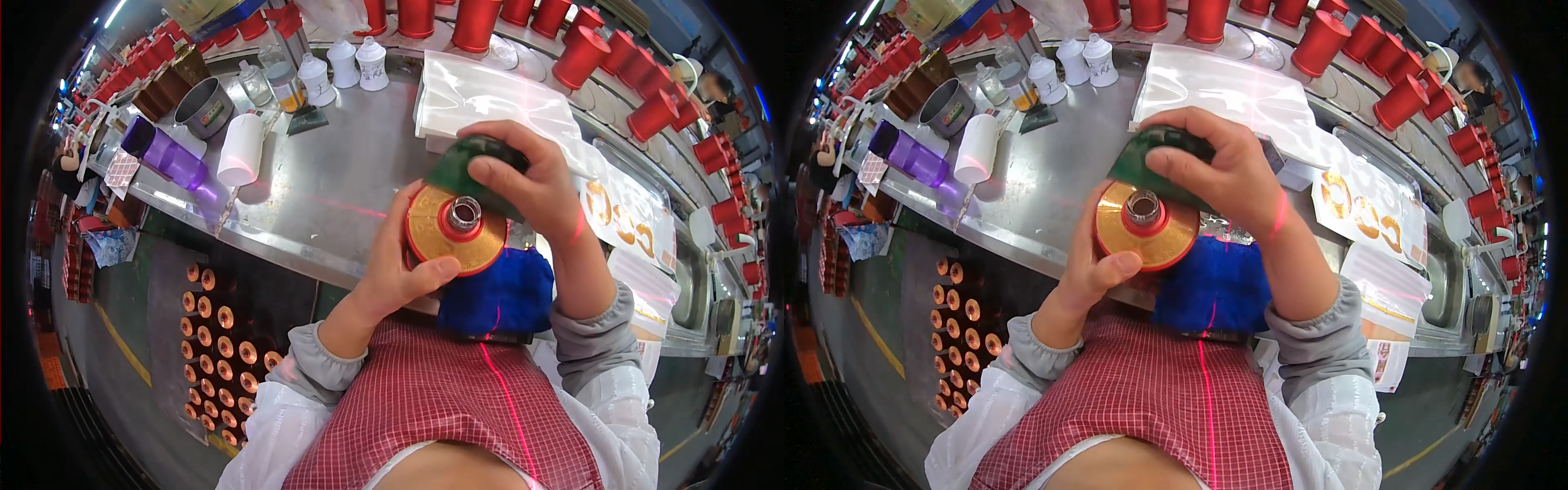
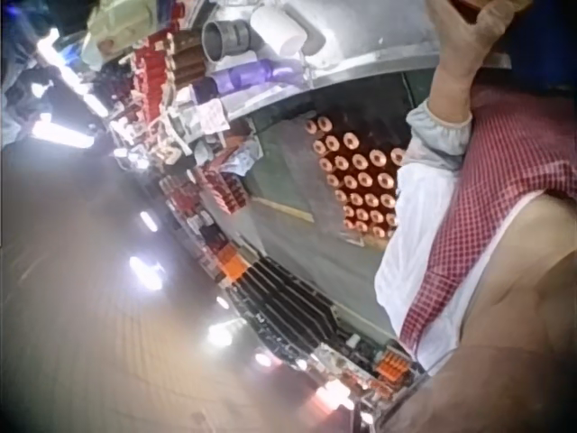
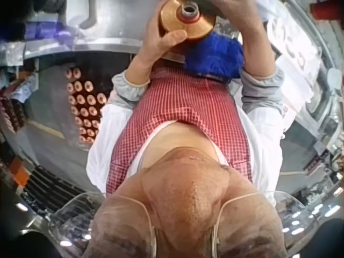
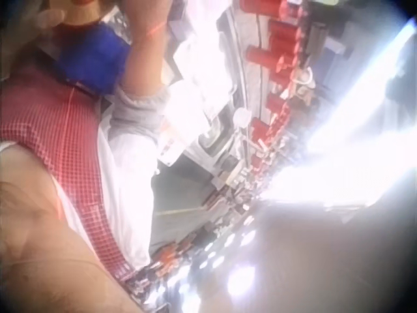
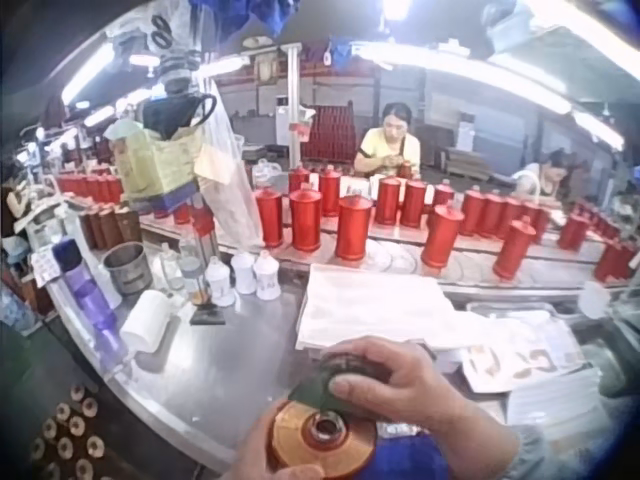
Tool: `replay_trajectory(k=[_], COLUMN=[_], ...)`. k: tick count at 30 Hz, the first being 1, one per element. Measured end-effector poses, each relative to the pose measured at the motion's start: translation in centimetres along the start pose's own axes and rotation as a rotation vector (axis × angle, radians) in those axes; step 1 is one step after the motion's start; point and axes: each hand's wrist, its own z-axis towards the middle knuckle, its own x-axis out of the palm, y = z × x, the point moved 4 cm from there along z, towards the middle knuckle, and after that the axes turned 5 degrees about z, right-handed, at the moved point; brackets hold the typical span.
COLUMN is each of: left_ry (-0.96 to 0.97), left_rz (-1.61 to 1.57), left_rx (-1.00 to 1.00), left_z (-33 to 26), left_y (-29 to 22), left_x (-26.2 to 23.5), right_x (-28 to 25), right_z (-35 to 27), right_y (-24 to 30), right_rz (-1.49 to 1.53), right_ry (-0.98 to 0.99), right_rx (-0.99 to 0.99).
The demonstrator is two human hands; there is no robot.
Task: The person applies gold decorative stickers to red cylindrical containers. They use a green squeegee tool to smooth the labels onto the curved surfaces and a white cloth to wipe the containers. The person handles the containers one at a time, rotating them to ensure the labels are applied correctly.
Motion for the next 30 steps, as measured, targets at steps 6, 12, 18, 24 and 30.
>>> replay_trajectory(k=[6, 12, 18, 24, 30], left_ry=[0.019, 0.185, -0.086, -0.006, 0.015], left_rz=[-0.011, 0.002, 0.066, 0.029, -0.019], left_rx=[0.000, -0.086, 0.055, -0.081, -0.043], left_z=[0.1, 1.2, 0.0, 0.4, 0.6], left_y=[0.3, -0.5, -0.6, -0.3, -0.5], left_x=[-0.4, -1.3, -0.3, -0.4, -0.5], right_x=[0.2, 0.8, 0.4, 1.1, 1.2], right_z=[0.1, -0.1, 0.1, 1.1, 3.2], right_y=[0.5, 0.3, -0.2, 0.5, 1.0], right_rz=[-0.055, -0.039, 0.026, -0.073, -0.154], right_ry=[-0.021, -0.010, -0.010, 0.140, 0.293], right_rx=[-0.078, -0.092, 0.031, -0.124, -0.106])
